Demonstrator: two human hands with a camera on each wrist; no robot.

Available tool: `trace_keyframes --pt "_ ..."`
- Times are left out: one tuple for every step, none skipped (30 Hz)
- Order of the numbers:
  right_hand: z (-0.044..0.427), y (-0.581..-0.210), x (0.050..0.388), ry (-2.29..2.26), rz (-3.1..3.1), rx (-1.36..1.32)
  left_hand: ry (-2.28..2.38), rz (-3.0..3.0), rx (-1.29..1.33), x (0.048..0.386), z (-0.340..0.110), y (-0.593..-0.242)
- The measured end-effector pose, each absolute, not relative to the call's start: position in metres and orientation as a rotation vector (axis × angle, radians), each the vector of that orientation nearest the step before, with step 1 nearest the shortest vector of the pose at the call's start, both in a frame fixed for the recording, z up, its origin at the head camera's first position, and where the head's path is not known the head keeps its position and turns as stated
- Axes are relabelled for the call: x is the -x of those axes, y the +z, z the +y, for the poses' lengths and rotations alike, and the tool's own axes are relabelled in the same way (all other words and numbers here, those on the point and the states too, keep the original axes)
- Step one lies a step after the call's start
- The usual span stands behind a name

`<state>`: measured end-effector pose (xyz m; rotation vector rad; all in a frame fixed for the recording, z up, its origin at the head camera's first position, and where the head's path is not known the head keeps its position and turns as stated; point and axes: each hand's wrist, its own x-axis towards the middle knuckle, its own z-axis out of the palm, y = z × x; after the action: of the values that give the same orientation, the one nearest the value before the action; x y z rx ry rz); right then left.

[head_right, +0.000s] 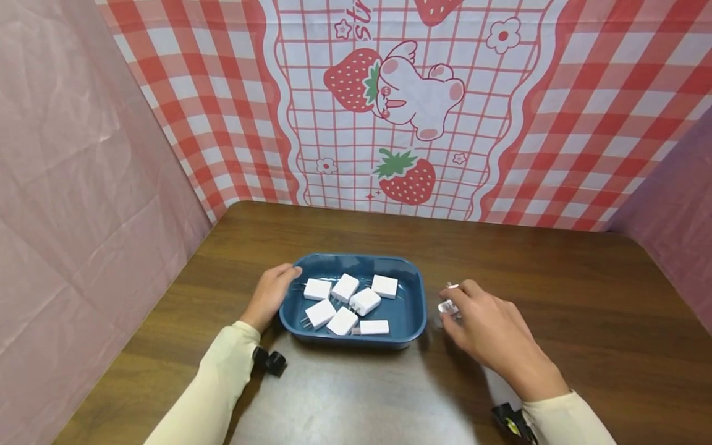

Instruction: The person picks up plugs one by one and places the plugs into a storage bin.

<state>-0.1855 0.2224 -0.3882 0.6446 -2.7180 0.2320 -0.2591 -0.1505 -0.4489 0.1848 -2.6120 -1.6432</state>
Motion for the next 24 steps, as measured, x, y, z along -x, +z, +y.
trace_keyframes --pt "0.223 -0.389 0.186 0.226 -2.724 -0.644 -1.646 -2.61 -0.186 0.259 -0.151 -0.449" --pt "0.224 -0.389 0.187 0.222 -2.736 -0.639 -1.649 -2.609 -0.185 0.259 -0.151 -0.449" --pt "0.224 -0.389 0.188 0.216 -2.74 -0.633 -1.652 -2.607 -0.186 0.259 -0.151 -0.45" --pt "0.225 -0.39 0.188 0.212 -2.744 -0.626 -1.654 -2.606 -0.186 0.259 -0.151 -0.45" --pt "0.225 -0.39 0.189 0.212 -2.756 -0.617 -1.654 -2.606 -0.183 0.259 -0.151 -0.45" --pt "0.226 -0.39 0.189 0.211 -2.762 -0.611 -1.654 -2.607 -0.181 0.259 -0.151 -0.45" --pt "0.226 -0.39 0.19 0.213 -2.767 -0.603 -1.656 -2.606 -0.18 0.259 -0.151 -0.45" --pt "0.226 -0.39 0.19 0.214 -2.775 -0.597 -1.654 -2.605 -0.178 0.259 -0.151 -0.45" --pt "0.226 -0.391 0.191 0.212 -2.775 -0.596 -1.653 -2.602 -0.179 0.259 -0.15 -0.45" --pt "0.226 -0.391 0.191 0.211 -2.782 -0.593 -1.652 -2.603 -0.179 0.259 -0.15 -0.449" --pt "0.226 -0.391 0.191 0.209 -2.785 -0.592 -1.65 -2.601 -0.176 0.259 -0.15 -0.449" --pt "0.226 -0.392 0.192 0.206 -2.781 -0.592 -1.648 -2.597 -0.172 0.26 -0.15 -0.449" --pt "0.226 -0.393 0.192 0.203 -2.783 -0.591 -1.648 -2.592 -0.169 0.26 -0.15 -0.449" --pt "0.226 -0.393 0.192 0.201 -2.788 -0.588 -1.649 -2.593 -0.17 0.26 -0.15 -0.448" --pt "0.225 -0.394 0.193 0.198 -2.797 -0.586 -1.65 -2.594 -0.171 0.26 -0.15 -0.448" --pt "0.225 -0.394 0.193 0.197 -2.813 -0.582 -1.649 -2.597 -0.172 0.26 -0.15 -0.448" --pt "0.224 -0.394 0.194 0.196 -2.826 -0.58 -1.649 -2.597 -0.171 0.26 -0.15 -0.448" --pt "0.224 -0.395 0.195 0.195 -2.837 -0.58 -1.648 -2.599 -0.173 0.26 -0.15 -0.448" --pt "0.223 -0.395 0.196 0.192 -2.853 -0.575 -1.645 -2.602 -0.175 0.26 -0.151 -0.448" --pt "0.222 -0.395 0.196 0.189 -2.864 -0.573 -1.643 -2.604 -0.176 0.26 -0.151 -0.449" --pt "0.222 -0.396 0.197 0.188 -2.873 -0.573 -1.64 -2.603 -0.175 0.26 -0.151 -0.449" --pt "0.221 -0.397 0.197 0.189 -2.874 -0.573 -1.639 -2.603 -0.174 0.26 -0.151 -0.449" --pt "0.22 -0.397 0.198 0.191 -2.874 -0.575 -1.637 -2.601 -0.172 0.26 -0.151 -0.449" --pt "0.219 -0.398 0.198 0.19 -2.872 -0.577 -1.635 -2.6 -0.171 0.26 -0.151 -0.449"
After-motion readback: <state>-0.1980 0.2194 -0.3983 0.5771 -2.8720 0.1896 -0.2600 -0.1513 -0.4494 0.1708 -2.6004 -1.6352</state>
